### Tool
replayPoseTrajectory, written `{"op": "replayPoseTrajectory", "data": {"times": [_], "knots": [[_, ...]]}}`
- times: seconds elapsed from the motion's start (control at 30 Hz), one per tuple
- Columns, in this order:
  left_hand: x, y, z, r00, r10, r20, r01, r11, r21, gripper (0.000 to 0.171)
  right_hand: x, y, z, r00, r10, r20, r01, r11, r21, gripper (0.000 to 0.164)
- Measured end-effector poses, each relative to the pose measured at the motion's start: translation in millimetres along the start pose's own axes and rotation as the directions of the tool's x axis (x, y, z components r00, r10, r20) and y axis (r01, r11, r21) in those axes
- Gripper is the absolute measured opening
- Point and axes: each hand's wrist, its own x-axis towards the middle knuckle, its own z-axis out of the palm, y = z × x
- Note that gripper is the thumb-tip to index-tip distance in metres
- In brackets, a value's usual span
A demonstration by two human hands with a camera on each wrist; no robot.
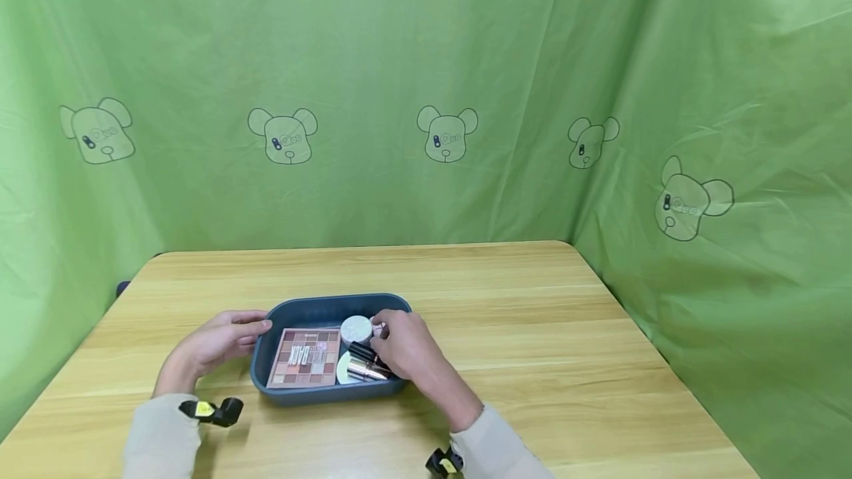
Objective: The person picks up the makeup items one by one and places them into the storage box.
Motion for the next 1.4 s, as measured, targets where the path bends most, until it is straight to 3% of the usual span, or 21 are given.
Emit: {"op": "replayPoseTrajectory", "data": {"times": [0.33,0.73,1.1,1.4], "knots": [[0.2,0.1,-0.5,1.0,-0.01,-0.011,0.01,1.0,0.005,0.064,1.9,3.3,-7.4,0.998,-0.012,-0.067,0.012,1.0,-0.001,0.022],[0.6,1.4,1.6,1.0,-0.005,-0.019,0.005,1.0,0.004,0.062,3.4,8.4,-15.4,0.996,0.046,-0.071,-0.042,0.998,0.054,0.027],[0.2,2.0,1.5,1.0,-0.007,-0.028,0.007,1.0,0.007,0.061,6.6,16.6,-23.5,0.974,0.064,-0.219,-0.048,0.996,0.078,0.034],[-0.5,2.3,1.5,1.0,-0.013,-0.028,0.013,1.0,0.009,0.061,8.0,26.3,-25.3,0.969,0.141,-0.201,-0.128,0.989,0.075,0.042]]}}
